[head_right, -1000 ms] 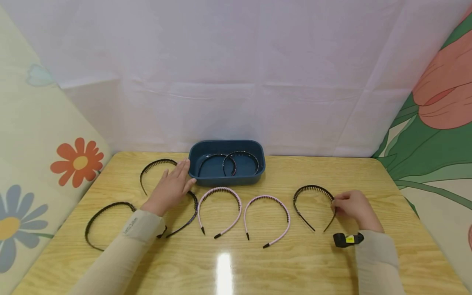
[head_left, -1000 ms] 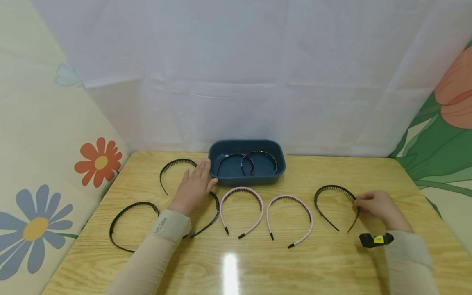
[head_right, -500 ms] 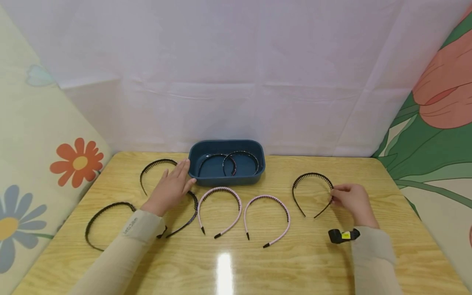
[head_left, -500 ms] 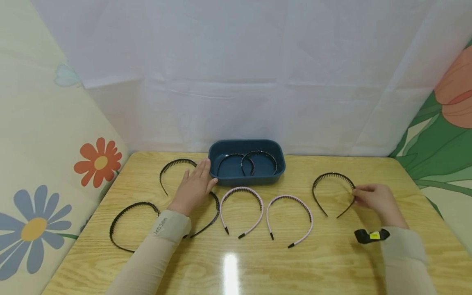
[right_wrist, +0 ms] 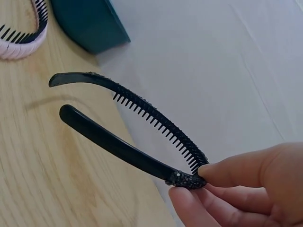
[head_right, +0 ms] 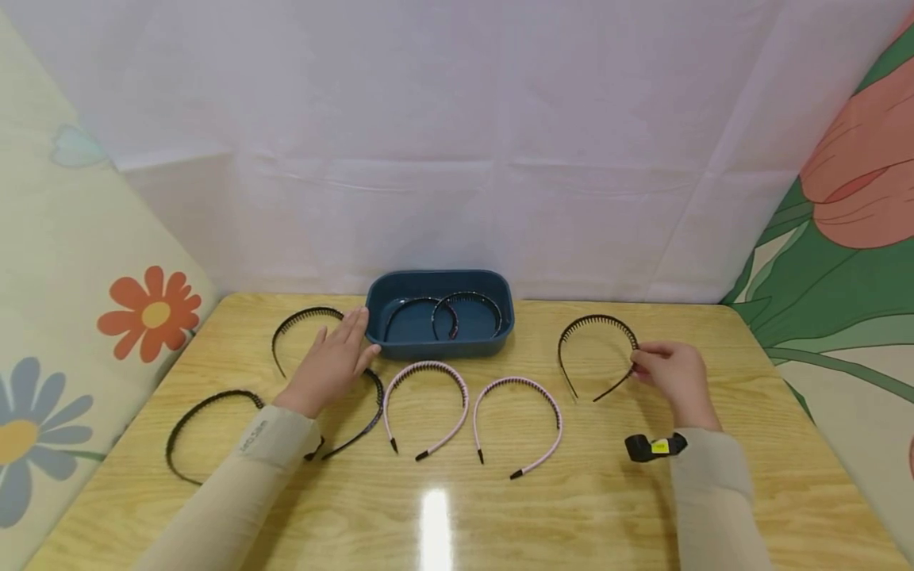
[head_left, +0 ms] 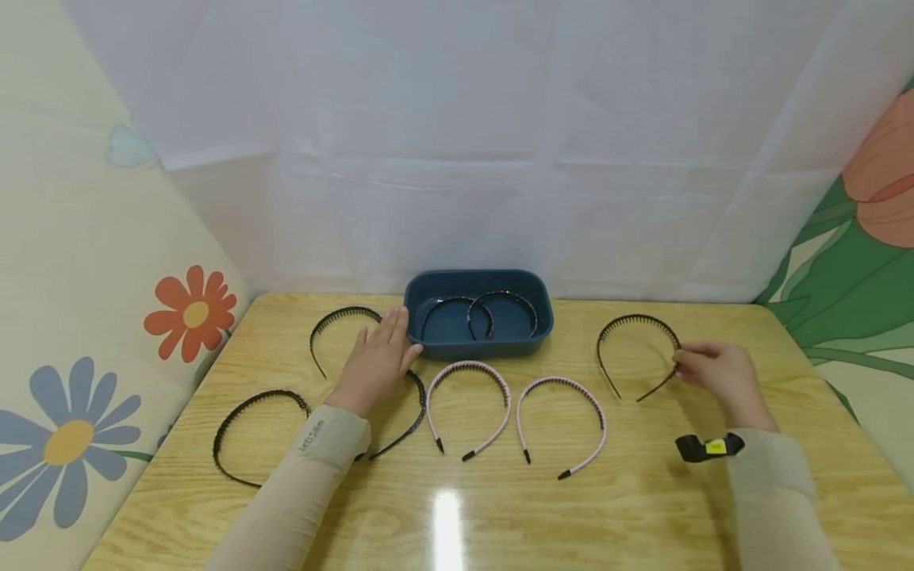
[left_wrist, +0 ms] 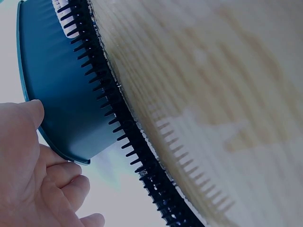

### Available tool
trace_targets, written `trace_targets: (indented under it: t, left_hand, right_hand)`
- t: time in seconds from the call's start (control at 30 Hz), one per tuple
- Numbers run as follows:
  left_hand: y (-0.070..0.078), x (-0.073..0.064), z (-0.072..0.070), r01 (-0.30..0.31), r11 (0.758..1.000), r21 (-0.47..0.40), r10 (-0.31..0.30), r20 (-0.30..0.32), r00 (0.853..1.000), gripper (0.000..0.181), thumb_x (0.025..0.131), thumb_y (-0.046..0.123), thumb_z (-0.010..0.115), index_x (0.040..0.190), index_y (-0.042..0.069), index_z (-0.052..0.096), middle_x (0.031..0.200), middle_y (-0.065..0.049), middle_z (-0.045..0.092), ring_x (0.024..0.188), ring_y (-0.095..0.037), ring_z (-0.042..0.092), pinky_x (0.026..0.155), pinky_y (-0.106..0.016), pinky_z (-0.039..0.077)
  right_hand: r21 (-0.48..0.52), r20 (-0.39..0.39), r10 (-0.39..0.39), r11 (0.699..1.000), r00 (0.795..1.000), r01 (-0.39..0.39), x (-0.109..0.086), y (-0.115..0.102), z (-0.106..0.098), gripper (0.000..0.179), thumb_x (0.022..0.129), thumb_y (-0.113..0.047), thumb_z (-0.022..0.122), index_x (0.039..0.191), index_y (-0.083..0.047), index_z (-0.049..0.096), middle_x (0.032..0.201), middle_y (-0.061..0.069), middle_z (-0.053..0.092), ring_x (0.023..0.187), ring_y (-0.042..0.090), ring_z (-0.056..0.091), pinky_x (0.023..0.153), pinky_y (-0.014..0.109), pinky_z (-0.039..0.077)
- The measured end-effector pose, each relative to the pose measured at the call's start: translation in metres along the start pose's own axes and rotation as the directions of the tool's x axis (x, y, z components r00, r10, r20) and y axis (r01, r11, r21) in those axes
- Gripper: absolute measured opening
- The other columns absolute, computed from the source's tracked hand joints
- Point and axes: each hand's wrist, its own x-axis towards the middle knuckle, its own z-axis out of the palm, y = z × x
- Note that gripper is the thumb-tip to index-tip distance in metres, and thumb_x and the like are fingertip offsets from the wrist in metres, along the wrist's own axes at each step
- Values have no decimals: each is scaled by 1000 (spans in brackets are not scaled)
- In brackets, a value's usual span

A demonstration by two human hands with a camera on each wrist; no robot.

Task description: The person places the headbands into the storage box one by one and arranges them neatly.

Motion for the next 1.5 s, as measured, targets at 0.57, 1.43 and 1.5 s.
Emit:
trace_targets:
  t: [0.57,1.43,1.5]
  left_hand:
    - [0,-1,-1,-7,1000,15,7,-1,1000,72,110,38,43,160,-5,14,166,-24,17,153,-38,19,121,-64,14]
    - [2,-1,-3,1,1000,15,-1,11,1000,72,110,38,42,160,-5,14,166,-24,18,153,-38,18,121,-63,13]
    - [2,-1,-3,-1,1000,18,1,9,1000,72,110,38,42,160,-5,14,166,-24,18,153,-38,18,121,-63,13]
  right_hand:
    - [207,64,-31,978,997,17,-4,-15,25,53,101,-9,63,141,19,44,89,-8,67,85,4,69,80,21,59]
    - [415,163,-169,905,972,88,0,-40,75,43,99,-2,64,133,21,50,92,-3,73,88,10,72,83,25,60]
    - [423,158,-169,902,973,88,1,-43,80,44,99,-3,65,133,21,51,91,-3,73,88,11,72,83,26,60]
